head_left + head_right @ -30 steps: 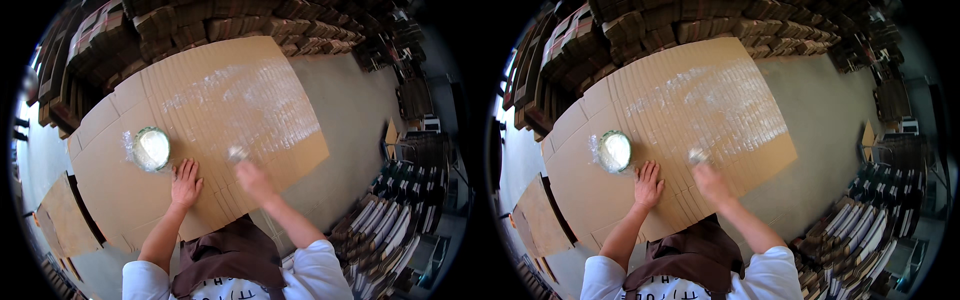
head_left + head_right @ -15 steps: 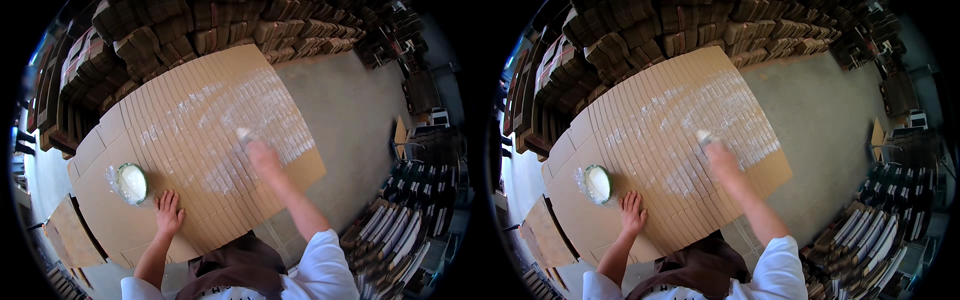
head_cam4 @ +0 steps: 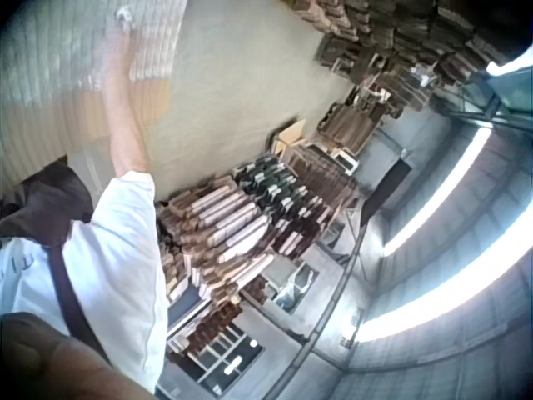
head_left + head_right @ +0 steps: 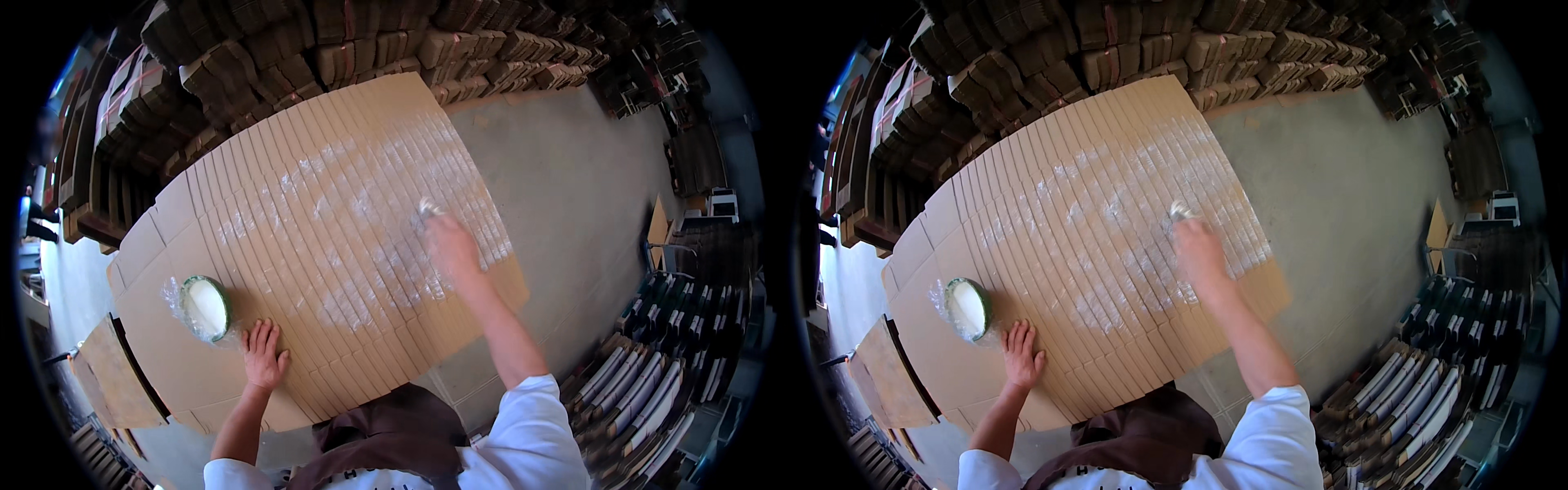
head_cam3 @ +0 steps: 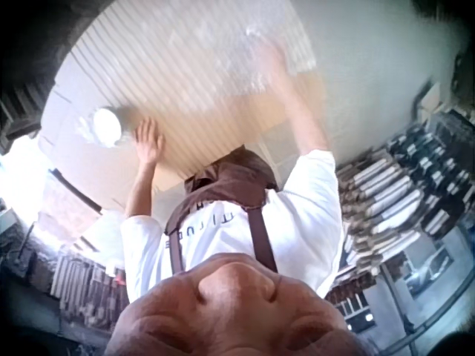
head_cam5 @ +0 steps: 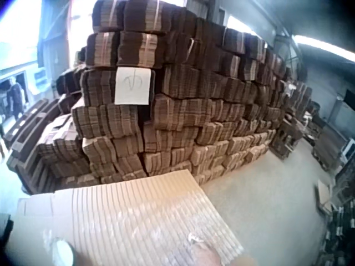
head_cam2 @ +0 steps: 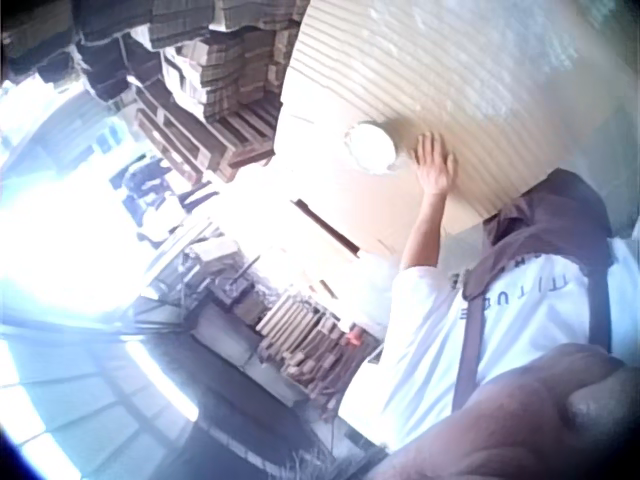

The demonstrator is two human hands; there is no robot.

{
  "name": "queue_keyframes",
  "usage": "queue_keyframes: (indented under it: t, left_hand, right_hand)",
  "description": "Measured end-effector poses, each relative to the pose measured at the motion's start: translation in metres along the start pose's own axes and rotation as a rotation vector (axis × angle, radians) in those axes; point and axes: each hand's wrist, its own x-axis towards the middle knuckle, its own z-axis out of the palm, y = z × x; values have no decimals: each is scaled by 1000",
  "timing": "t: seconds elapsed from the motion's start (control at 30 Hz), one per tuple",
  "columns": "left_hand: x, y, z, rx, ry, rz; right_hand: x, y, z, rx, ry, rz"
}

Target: The person retrieves a container of white adhesive and a brush, then walks to a workbench. They repeatedly dip the brush and spread the adhesive across a large flat cardboard sheet, covering most of its surface area.

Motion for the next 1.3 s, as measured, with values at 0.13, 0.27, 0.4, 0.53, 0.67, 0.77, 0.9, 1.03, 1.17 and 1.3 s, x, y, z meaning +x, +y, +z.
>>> queue_keyframes:
  t: [0.13,0.27,0.4,0.53,0.67,0.77,0.9,1.03,1.17,1.3]
  left_hand:
    - [1,2,-1,-14,-11,4]
    - [-6,1,3,10,-30,-21]
    - [-5,-4,3,19,-13,-9]
    - [0,-1,8,-9,-24,11]
    - [-8,-2,9,-11,-40,-15]
    - [-7,-7,8,8,-10,6]
    - [-5,-3,5,2,-26,23]
    - [-4,-4,5,-3,-24,9]
    - [-5,-3,3,3,-23,7]
    - [-1,-1,2,7,-58,-16]
  right_hand:
    - [19,25,-6,50,-17,133]
    - [13,-17,2,91,-25,0]
    - [31,-6,-3,-126,-131,39]
    - [74,101,-39,-40,67,430]
    - [9,50,-5,-282,90,-212]
    - [22,56,-3,-242,22,-71]
    - [61,81,-39,-7,89,216]
    - [59,77,-35,-38,13,75]
    - [64,80,-36,-24,-30,229]
    - [59,99,-29,7,47,156]
